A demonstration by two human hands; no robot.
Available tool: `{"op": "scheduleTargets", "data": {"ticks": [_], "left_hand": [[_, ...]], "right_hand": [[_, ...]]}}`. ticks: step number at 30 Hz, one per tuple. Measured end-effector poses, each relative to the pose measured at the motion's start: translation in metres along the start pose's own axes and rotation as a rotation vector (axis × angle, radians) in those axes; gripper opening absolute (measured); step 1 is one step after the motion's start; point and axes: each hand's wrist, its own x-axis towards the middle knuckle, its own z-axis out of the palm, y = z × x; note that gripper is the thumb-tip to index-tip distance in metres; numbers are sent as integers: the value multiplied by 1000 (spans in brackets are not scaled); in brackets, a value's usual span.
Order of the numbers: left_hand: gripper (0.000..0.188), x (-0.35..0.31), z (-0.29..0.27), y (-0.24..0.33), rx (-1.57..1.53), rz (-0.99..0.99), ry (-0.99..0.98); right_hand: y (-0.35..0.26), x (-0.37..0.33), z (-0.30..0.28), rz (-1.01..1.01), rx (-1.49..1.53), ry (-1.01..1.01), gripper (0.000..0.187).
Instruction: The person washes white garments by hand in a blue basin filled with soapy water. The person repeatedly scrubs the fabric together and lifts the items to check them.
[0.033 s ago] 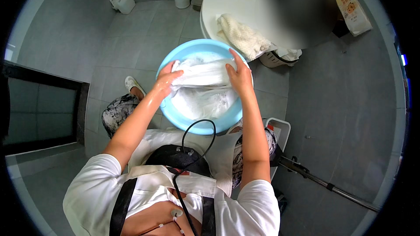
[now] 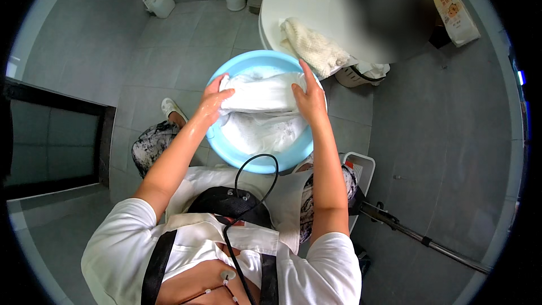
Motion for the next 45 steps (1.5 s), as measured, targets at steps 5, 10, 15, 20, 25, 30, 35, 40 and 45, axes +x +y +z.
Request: {"op": "scheduleTargets", "data": {"ticks": [5,10,15,20,25,30,35,40,45], "left_hand": [[51,-7,5,10,375,222,-114],[49,-1,-10,-25,915,117,-164],[50,21,-16,-49,804,51,15],[49,49,11,-65,588,-1,312],[43,53,3,-112,1084,152,191],[34,31,-4,-91,800,-72,118],[35,22,15,-65,-330,-133,-12],[37,8,50,-29,-583,-333,-78],[32,18,46,-39,-435,-244,-201]], "right_hand": [[3,-4,-1,-39,67,-111,61],[40,-8,12,163,-83,-380,57],[38,-11,20,335,-472,-426,55],[70,-10,65,253,-444,-161,56],[70,-8,90,213,-520,-406,39],[63,-8,85,119,-505,-395,24],[54,-5,74,303,413,12,26],[-7,-30,66,-165,162,122,36],[-47,-60,64,-236,12,-121,31]]}}
